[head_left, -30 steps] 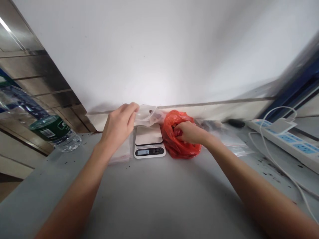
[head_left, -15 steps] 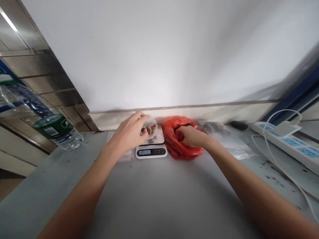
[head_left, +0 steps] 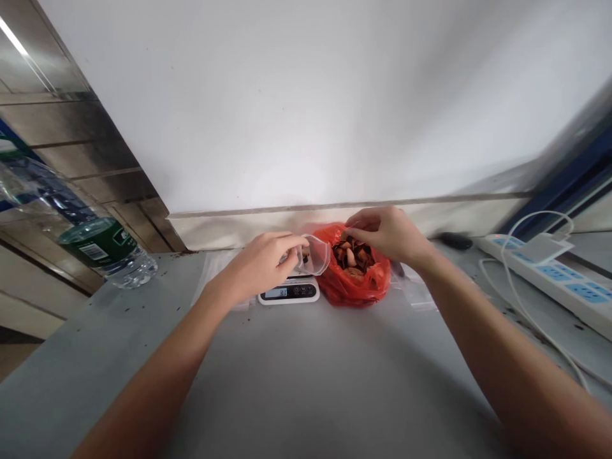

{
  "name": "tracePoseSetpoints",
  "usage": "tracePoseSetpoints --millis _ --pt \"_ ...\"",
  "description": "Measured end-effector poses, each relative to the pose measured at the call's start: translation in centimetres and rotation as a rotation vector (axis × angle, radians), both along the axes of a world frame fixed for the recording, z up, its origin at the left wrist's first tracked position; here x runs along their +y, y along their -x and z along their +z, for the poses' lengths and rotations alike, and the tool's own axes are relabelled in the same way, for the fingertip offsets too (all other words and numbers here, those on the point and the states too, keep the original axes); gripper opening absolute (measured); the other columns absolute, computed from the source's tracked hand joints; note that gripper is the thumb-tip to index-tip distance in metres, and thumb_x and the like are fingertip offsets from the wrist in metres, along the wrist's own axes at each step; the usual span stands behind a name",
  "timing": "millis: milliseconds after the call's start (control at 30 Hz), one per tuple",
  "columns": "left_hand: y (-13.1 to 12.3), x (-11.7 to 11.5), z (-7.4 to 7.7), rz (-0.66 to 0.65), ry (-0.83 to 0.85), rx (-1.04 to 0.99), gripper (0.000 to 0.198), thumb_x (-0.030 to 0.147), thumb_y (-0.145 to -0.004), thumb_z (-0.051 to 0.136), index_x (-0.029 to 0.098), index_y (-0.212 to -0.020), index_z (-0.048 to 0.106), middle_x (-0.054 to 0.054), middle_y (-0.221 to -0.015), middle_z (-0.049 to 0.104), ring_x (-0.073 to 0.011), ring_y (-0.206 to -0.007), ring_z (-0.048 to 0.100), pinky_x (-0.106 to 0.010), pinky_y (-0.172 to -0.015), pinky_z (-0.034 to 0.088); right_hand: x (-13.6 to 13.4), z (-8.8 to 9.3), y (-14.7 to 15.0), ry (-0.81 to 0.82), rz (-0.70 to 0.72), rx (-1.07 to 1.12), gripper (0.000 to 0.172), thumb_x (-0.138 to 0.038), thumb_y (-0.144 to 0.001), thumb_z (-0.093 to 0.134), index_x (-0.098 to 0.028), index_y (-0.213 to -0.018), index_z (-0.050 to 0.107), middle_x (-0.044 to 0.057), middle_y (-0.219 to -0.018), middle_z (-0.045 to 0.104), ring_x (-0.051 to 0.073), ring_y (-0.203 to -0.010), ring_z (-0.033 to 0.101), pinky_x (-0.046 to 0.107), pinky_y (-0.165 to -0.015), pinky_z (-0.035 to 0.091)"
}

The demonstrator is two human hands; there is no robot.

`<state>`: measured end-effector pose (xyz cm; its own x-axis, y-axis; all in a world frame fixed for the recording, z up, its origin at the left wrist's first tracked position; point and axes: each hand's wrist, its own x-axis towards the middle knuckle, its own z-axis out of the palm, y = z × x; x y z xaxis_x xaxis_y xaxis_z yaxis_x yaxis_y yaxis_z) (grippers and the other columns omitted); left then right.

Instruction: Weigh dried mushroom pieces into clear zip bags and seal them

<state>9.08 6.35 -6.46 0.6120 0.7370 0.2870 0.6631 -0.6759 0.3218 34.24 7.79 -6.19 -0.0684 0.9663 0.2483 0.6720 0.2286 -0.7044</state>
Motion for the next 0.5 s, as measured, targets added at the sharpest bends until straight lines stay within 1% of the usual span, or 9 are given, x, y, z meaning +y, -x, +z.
tracePoseSetpoints --millis 67,133,167,267,333,400,433,500 --pt "0.0 0.1 0.0 0.003 0.05 -0.028 0.044 0.016 -0.096 0.037 0.024 -0.129 0.066 -0.002 -0.117 0.075 -0.0177 -0.092 0.069 -0.029 -0.077 0.05 -0.3 0.2 0.5 -0.049 0.074 0.098 0.013 -0.031 -0.077 0.071 -0.018 -0.079 0.075 0.007 -0.081 0.079 0.023 -0.077 0.074 0.033 -0.067 0.057" --pt "0.0 0.1 0.0 0.015 0.091 -0.046 0.051 0.012 -0.094 0.036 0.027 -0.136 0.061 -0.001 -0.119 0.073 -0.0171 -0.094 0.068 -0.028 -0.079 0.051 -0.6 0.1 1.2 -0.112 0.145 0.156 0.019 -0.037 -0.077 0.072 -0.018 -0.078 0.074 0.007 -0.082 0.079 0.022 -0.074 0.072 0.033 -0.067 0.058" --pt "0.0 0.2 -0.1 0.022 0.102 -0.054 0.053 0.011 -0.093 0.036 0.028 -0.138 0.06 -0.002 -0.122 0.072 -0.0173 -0.097 0.068 -0.029 -0.081 0.051 -0.7 0.0 1.6 -0.155 0.155 0.166 0.019 -0.037 -0.078 0.071 -0.018 -0.078 0.075 0.007 -0.082 0.079 0.022 -0.075 0.072 0.034 -0.069 0.058" --pt "0.1 0.2 -0.1 0.042 0.105 -0.072 0.053 0.012 -0.094 0.036 0.025 -0.141 0.057 -0.003 -0.132 0.068 -0.0189 -0.111 0.065 -0.03 -0.091 0.05 -1.0 -0.7 2.9 -0.256 0.164 0.143 0.013 -0.03 -0.079 0.069 -0.018 -0.079 0.076 0.007 -0.085 0.08 0.021 -0.077 0.072 0.034 -0.074 0.058" --pt "0.3 0.2 0.0 0.054 0.1 -0.079 0.05 0.015 -0.096 0.035 0.023 -0.141 0.057 -0.005 -0.134 0.067 -0.02 -0.116 0.063 -0.031 -0.094 0.05 -1.2 -0.9 3.5 -0.255 0.202 0.121 0.013 -0.027 -0.08 0.068 -0.019 -0.081 0.077 0.006 -0.085 0.08 0.021 -0.078 0.073 0.034 -0.074 0.058" --pt "0.3 0.3 0.1 0.072 0.098 -0.085 0.046 0.019 -0.099 0.034 0.021 -0.138 0.058 -0.006 -0.129 0.069 -0.0208 -0.112 0.065 -0.032 -0.091 0.05 -1.2 -0.9 3.6 -0.249 0.22 0.113 0.015 -0.028 -0.082 0.066 -0.019 -0.082 0.077 0.006 -0.084 0.08 0.021 -0.077 0.073 0.033 -0.073 0.057" --pt "0.3 0.3 0.2 0.085 0.091 -0.087 0.043 0.023 -0.1 0.034 0.021 -0.134 0.06 -0.006 -0.125 0.07 -0.0211 -0.107 0.066 -0.033 -0.087 0.05 -1.2 -0.8 3.4 -0.25 0.201 0.106 0.017 -0.029 -0.083 0.064 -0.018 -0.081 0.077 0.006 -0.084 0.08 0.021 -0.077 0.073 0.033 -0.073 0.057" --pt "0.4 0.4 0.4 0.117 0.06 -0.078 0.034 0.032 -0.101 0.039 0.02 -0.12 0.065 -0.007 -0.112 0.073 -0.0218 -0.096 0.067 -0.032 -0.079 0.05 -0.9 -0.7 2.8 -0.217 0.121 0.044 0.019 -0.03 -0.086 0.061 -0.018 -0.081 0.075 0.006 -0.085 0.079 0.021 -0.078 0.072 0.032 -0.072 0.055"
